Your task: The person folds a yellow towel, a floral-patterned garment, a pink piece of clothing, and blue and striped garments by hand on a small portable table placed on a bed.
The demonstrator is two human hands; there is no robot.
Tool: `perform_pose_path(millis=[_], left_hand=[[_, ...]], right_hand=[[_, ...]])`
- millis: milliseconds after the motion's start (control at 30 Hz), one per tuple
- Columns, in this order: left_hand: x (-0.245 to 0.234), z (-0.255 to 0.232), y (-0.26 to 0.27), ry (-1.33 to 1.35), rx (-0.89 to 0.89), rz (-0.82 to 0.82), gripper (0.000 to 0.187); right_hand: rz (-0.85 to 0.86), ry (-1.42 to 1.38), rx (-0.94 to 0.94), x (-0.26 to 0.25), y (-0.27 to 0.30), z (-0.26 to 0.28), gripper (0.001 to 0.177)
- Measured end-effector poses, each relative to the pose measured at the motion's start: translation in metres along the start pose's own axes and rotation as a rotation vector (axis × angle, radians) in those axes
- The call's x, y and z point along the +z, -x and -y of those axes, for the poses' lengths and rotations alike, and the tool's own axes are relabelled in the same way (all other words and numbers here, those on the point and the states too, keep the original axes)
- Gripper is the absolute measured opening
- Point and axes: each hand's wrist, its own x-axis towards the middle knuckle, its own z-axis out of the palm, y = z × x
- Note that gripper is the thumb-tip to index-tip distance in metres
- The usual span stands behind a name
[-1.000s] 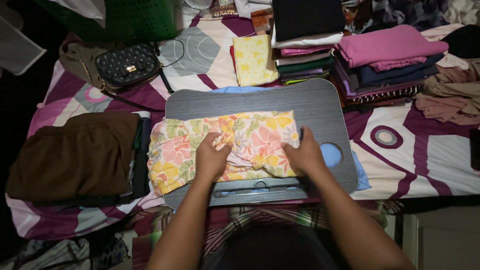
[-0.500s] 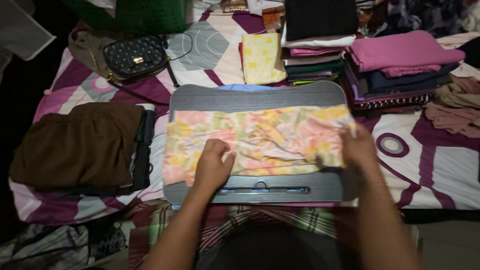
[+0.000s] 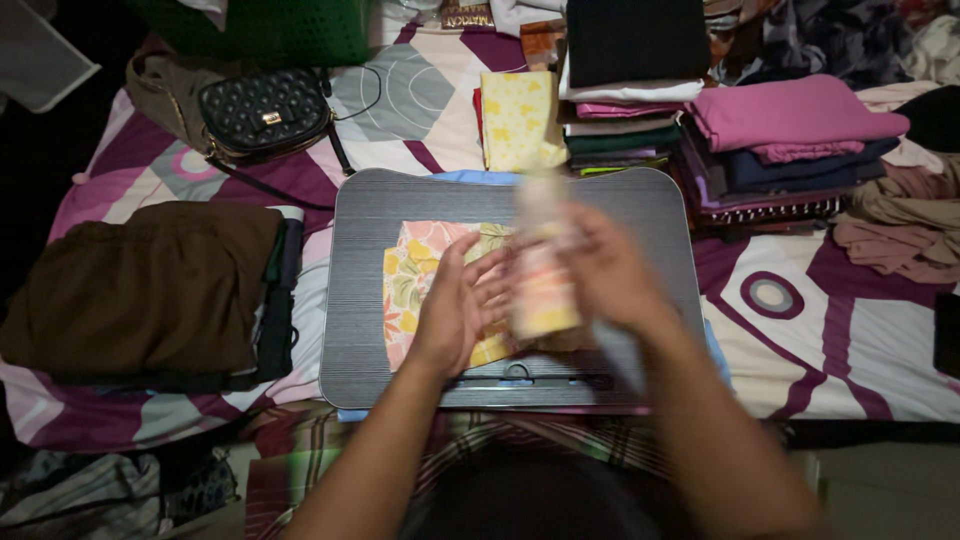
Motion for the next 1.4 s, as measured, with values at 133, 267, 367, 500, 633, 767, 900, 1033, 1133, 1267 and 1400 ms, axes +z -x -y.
perform_pose_path(millis=[133,267,367,500,633,767,900,1033,1133,1267,1400], left_hand=[[-0.010,-0.017,0.008,-0.244,0.253,0.006,0.052],[-0.041,-0.026,0.012,-0.294,0.081,-0.290,0.060],[-0.079,-0.024,0.015,-0.617,-0.041,-0.477,0.064],[-0.107,-0.004,0.014,-1.425,0.456,-0.517,0.074],[-0.091,0.001,0.017,-1.365,0.301,-0.552,0.091],[-0.069,-0.001,0.015,-1.387,0.242,-0.467,0.102],[-0.076,-0.009,-0.003,-1.163,0.121,-0.399,0.089],[-0.093,-0.018,-0.028,-0.482,0.050,-0.433,0.086],[-0.100,-0.020,-0.033,-0.415,0.250,-0.603,0.078],[-0.066,-0.010,-0.003,-0.175,0.182,-0.856,0.084],[-0.014,-0.009,0.033,0.505,-0.194,-0.718,0.078]], right_hand=[[0.234,0.141,0.027,0.062,0.011,-0.004,0.051],[0.078,0.567,-0.294,0.066,0.011,-0.031,0.043],[0.039,1.118,-0.229,0.059,0.008,-0.061,0.053],[0.023,1.181,-0.305,0.051,0.019,-0.083,0.059],[-0.255,0.936,-0.110,0.048,0.020,-0.079,0.079],[-0.406,0.336,0.417,0.039,0.012,-0.060,0.099],[-0.247,-0.255,0.460,0.027,0.005,-0.076,0.068],[0.062,-0.869,0.608,0.026,0.010,-0.097,0.059],[0.071,-1.052,0.519,0.036,0.012,-0.091,0.057],[0.068,-1.171,0.348,0.051,0.015,-0.068,0.059],[0.101,-1.207,0.291,0.069,0.015,-0.042,0.059]])
